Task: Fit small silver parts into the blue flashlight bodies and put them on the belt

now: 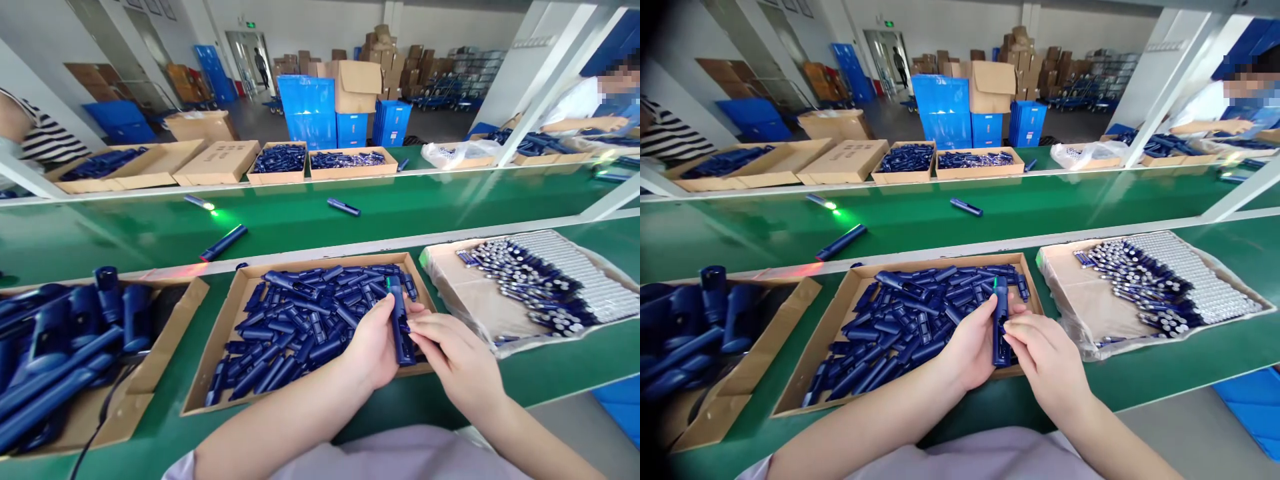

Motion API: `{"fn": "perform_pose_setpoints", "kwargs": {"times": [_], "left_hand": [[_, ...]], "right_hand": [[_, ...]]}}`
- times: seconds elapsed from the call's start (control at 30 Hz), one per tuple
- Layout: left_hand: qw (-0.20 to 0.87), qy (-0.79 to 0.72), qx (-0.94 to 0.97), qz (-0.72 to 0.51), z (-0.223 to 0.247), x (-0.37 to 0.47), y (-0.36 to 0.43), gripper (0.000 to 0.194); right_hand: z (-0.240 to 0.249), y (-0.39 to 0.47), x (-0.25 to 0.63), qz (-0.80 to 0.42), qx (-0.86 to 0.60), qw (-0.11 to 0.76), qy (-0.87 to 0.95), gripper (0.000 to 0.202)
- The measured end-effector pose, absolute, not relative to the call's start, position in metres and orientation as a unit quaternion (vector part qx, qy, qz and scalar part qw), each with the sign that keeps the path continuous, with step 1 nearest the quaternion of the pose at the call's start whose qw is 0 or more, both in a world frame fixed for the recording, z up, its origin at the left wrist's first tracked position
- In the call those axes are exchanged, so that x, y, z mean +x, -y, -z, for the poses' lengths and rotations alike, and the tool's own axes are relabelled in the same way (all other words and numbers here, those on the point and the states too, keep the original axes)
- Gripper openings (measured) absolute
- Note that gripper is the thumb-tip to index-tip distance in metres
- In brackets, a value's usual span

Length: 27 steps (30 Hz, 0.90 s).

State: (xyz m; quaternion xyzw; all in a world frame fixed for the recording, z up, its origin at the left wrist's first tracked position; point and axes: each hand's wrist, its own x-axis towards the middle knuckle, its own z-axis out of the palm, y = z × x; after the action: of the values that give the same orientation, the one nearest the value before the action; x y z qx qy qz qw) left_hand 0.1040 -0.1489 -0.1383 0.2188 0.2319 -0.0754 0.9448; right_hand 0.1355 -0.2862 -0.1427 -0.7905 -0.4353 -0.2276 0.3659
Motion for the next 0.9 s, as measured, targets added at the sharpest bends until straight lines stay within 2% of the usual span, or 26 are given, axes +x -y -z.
{"fn": "perform_pose_setpoints", "kwargs": {"times": [0.13,0.23,0.4,0.47,0.63,0.73,0.83,0.9], "left_hand": [[0.948,-0.222,0.219,0.070,0.143,0.104,0.147,0.030],[0.951,-0.221,0.207,0.058,0.145,0.106,0.144,0.027],[0.953,-0.227,0.200,0.025,0.148,0.109,0.140,0.024],[0.951,-0.221,0.213,0.023,0.148,0.109,0.141,0.024],[0.932,-0.177,0.316,-0.025,0.145,0.108,0.146,0.026],[0.872,-0.125,0.456,-0.131,0.139,0.105,0.145,0.025],[0.688,-0.006,0.705,-0.171,0.130,0.098,0.140,0.033],[0.520,0.081,0.835,-0.161,0.122,0.091,0.137,0.037]], "right_hand": [[0.152,0.280,0.129,0.273,-0.784,0.348,0.435,0.015],[0.156,0.278,0.123,0.254,-0.781,0.349,0.452,0.018],[0.151,0.283,0.117,0.198,-0.791,0.265,0.514,0.032],[0.149,0.286,0.118,0.176,-0.794,0.265,0.518,0.035],[0.151,0.290,0.130,0.115,-0.833,0.401,0.364,0.025],[0.152,0.281,0.129,-0.069,-0.798,0.556,0.222,0.031],[0.147,0.267,0.119,-0.315,-0.622,0.710,0.104,0.041],[0.142,0.259,0.111,-0.385,-0.521,0.760,0.054,0.036]]}}
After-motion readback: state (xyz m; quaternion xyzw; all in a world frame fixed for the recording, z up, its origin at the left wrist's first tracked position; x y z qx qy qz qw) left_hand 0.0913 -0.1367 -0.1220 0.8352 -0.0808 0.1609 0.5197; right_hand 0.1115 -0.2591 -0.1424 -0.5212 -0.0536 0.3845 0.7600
